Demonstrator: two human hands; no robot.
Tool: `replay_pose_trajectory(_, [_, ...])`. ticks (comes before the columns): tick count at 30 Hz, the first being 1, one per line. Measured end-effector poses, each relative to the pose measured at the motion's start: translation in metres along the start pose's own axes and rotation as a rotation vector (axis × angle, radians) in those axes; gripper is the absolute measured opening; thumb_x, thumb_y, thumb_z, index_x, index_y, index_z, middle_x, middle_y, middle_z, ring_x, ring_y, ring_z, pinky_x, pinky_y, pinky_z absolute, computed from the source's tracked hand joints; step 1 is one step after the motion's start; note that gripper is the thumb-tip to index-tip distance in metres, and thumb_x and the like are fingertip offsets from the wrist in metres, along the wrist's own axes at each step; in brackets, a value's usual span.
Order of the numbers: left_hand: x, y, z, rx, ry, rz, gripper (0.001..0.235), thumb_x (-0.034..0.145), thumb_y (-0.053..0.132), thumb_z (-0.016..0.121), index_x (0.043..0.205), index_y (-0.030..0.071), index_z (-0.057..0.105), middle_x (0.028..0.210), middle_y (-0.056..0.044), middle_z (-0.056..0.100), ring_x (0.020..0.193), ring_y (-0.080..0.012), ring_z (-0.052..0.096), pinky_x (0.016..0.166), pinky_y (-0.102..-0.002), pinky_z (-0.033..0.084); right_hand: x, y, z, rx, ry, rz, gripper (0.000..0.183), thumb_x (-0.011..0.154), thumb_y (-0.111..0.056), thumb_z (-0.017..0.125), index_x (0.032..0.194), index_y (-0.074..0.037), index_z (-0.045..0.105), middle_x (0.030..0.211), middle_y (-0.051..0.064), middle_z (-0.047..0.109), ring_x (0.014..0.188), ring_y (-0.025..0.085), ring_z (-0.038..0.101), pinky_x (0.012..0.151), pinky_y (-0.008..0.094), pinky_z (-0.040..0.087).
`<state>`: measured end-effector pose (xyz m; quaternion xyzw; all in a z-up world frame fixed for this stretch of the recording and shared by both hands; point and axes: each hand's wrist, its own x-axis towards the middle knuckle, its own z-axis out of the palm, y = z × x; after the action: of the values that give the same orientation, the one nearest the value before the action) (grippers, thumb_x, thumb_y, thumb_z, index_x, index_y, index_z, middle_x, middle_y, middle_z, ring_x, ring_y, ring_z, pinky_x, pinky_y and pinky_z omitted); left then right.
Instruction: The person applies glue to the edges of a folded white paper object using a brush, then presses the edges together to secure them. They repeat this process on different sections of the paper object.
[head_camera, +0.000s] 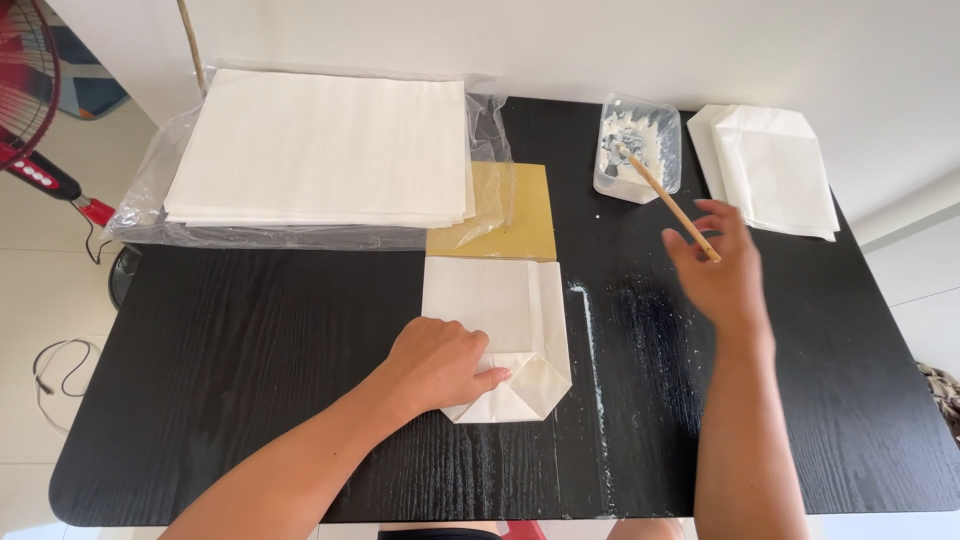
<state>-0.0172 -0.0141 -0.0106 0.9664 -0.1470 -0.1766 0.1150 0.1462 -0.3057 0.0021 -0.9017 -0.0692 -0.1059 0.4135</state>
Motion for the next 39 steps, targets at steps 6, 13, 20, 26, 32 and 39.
replay_pose_trajectory(6, [0.002,-0.001,0.005,0.013,0.024,0.001,0.052,0.098,0.052,0.053,0.091,0.004,0.07,0.068,-0.013,0.066,0.066,-0.0298,0.071,0.061,-0.039,0.054,0.0,0.009,0.032,0.135,0.155,-0.326,0.018,0.112,-0.003,0.06,0.125,0.004,0.071,0.102,0.022,0.068,0.078,0.029,0.071,0.065,0.036,0.055])
replay_pose_trajectory(13, [0.002,-0.001,0.002,-0.018,0.002,0.003,0.052,0.097,0.052,0.054,0.092,0.003,0.072,0.069,-0.014,0.067,0.066,-0.0302,0.07,0.061,-0.039,0.054,0.016,0.015,0.024,0.089,0.321,-0.381,0.018,0.114,-0.001,0.059,0.125,0.01,0.069,0.1,0.024,0.066,0.077,0.03,0.07,0.061,0.034,0.054])
replay_pose_trajectory(20, [0.004,-0.004,0.002,-0.026,0.016,0.005,0.051,0.1,0.048,0.051,0.09,0.002,0.071,0.066,-0.015,0.066,0.064,-0.0306,0.069,0.059,-0.038,0.053,0.056,0.005,0.03,0.017,0.354,-0.366,0.014,0.113,-0.004,0.059,0.119,0.005,0.068,0.094,0.019,0.065,0.082,0.033,0.072,0.067,0.039,0.057])
replay_pose_trajectory(26, [-0.005,-0.003,-0.009,-0.045,-0.03,0.02,0.063,0.09,0.064,0.06,0.093,0.002,0.07,0.072,-0.016,0.069,0.07,-0.031,0.072,0.063,-0.039,0.055,0.068,0.014,0.043,-0.024,0.285,-0.274,0.017,0.115,-0.016,0.058,0.119,-0.001,0.065,0.099,0.016,0.065,0.091,0.032,0.069,0.072,0.039,0.057])
replay_pose_trajectory(32, [0.003,-0.003,0.004,0.056,-0.166,-0.042,0.083,0.07,0.091,0.066,0.095,0.012,0.058,0.08,-0.002,0.066,0.068,-0.0248,0.063,0.061,-0.041,0.047,0.072,0.04,0.046,0.019,0.163,-0.25,0.026,0.113,-0.023,0.052,0.123,-0.004,0.066,0.11,0.009,0.065,0.084,0.021,0.063,0.073,0.037,0.053])
replay_pose_trajectory(39, [-0.004,0.002,-0.004,0.084,-0.213,-0.016,0.098,0.054,0.093,0.07,0.106,0.012,0.053,0.091,-0.002,0.068,0.078,-0.0265,0.066,0.067,-0.042,0.05,0.068,0.022,0.019,0.361,0.267,0.011,0.03,0.112,-0.034,0.049,0.114,-0.01,0.065,0.092,0.0,0.069,0.072,0.007,0.067,0.057,0.022,0.059])
